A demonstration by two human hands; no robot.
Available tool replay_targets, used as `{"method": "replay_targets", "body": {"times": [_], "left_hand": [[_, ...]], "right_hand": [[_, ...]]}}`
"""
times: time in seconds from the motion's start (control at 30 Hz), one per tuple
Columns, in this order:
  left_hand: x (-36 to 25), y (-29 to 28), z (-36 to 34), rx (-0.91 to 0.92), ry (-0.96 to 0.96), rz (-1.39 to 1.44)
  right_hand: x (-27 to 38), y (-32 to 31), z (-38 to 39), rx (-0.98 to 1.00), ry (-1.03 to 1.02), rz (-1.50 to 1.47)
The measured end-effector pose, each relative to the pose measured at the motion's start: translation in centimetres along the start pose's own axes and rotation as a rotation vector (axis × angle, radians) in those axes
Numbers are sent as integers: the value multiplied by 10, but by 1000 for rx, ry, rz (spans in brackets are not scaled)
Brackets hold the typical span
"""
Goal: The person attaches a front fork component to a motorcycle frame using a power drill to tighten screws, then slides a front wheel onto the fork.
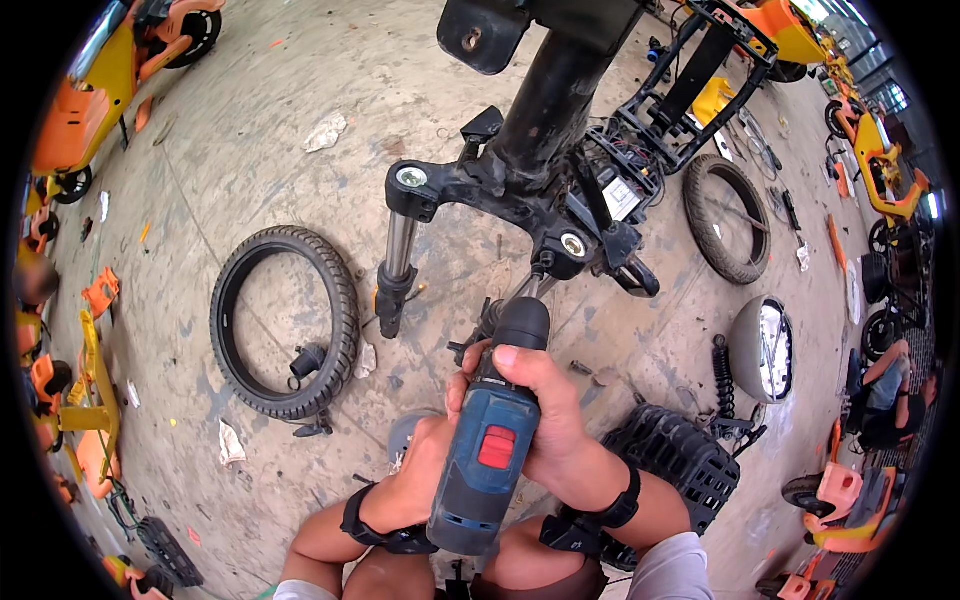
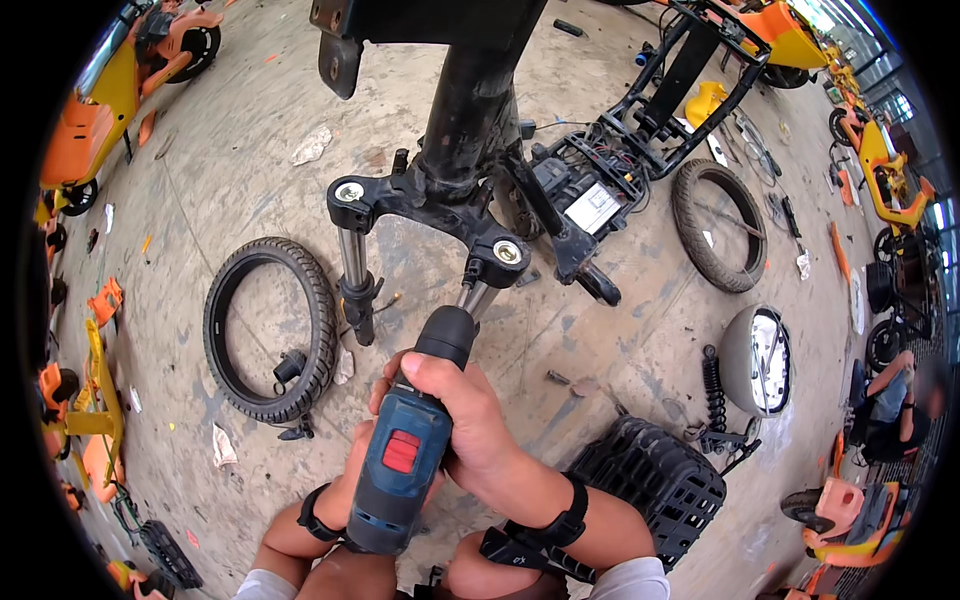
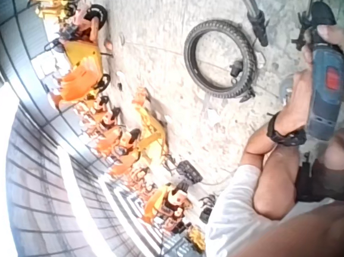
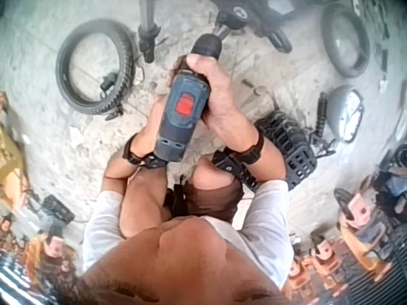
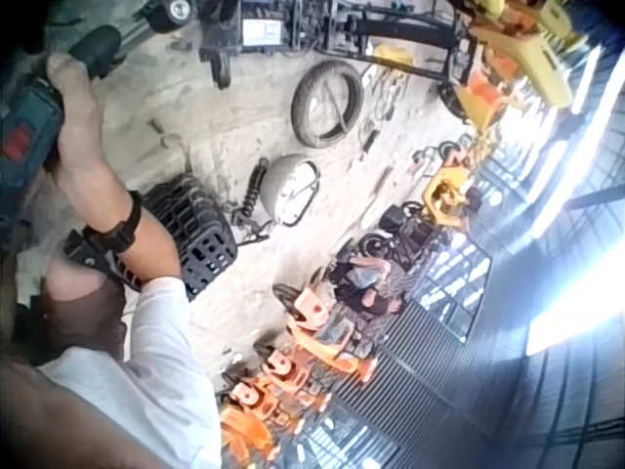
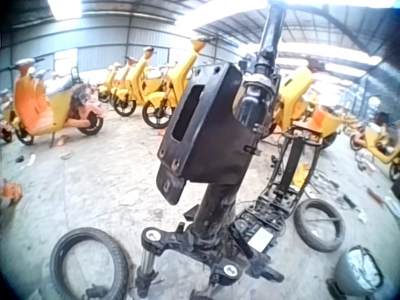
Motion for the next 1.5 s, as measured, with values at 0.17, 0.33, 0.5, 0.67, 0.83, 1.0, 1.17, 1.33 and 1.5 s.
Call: {"method": "replay_targets", "body": {"times": [0.17, 0.33, 0.5, 0.67, 0.83, 1.0, 1.17, 1.33, 1.5], "left_hand": [[5, -2, 1, -8, -72, 231], [19, 8, 5, 44, -170, 347], [25, 10, 2, 80, -198, 433], [3, -5, -4, -60, -85, 308], [1, -4, -6, -50, -38, 170], [42, 25, 25, 17, -342, 669], [3, 28, 16, 2, -315, 742], [-42, 34, -6, -25, -311, 1056], [-28, 38, -2, -136, -167, 814]], "right_hand": [[2, 1, -1, -5, -8, -17], [1, 3, -1, 2, 9, -45], [2, 9, 1, -11, 7, -38], [7, 6, -8, 1, -36, -6], [2, 2, -5, 4, -29, -32], [7, 8, -3, 14, -2, -6], [25, 12, 8, -81, 119, 197], [37, 12, 17, -102, 174, 311], [48, 7, 55, 205, 67, 696]]}}
Point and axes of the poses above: each hand's wrist, its own z-axis away from the middle knuckle, its own y-axis out of the palm, x = y × z, the point moved 7 cm from there along -z, towards the middle knuckle, and after that the axes turned 3 degrees about -y, right-handed, at the moved point
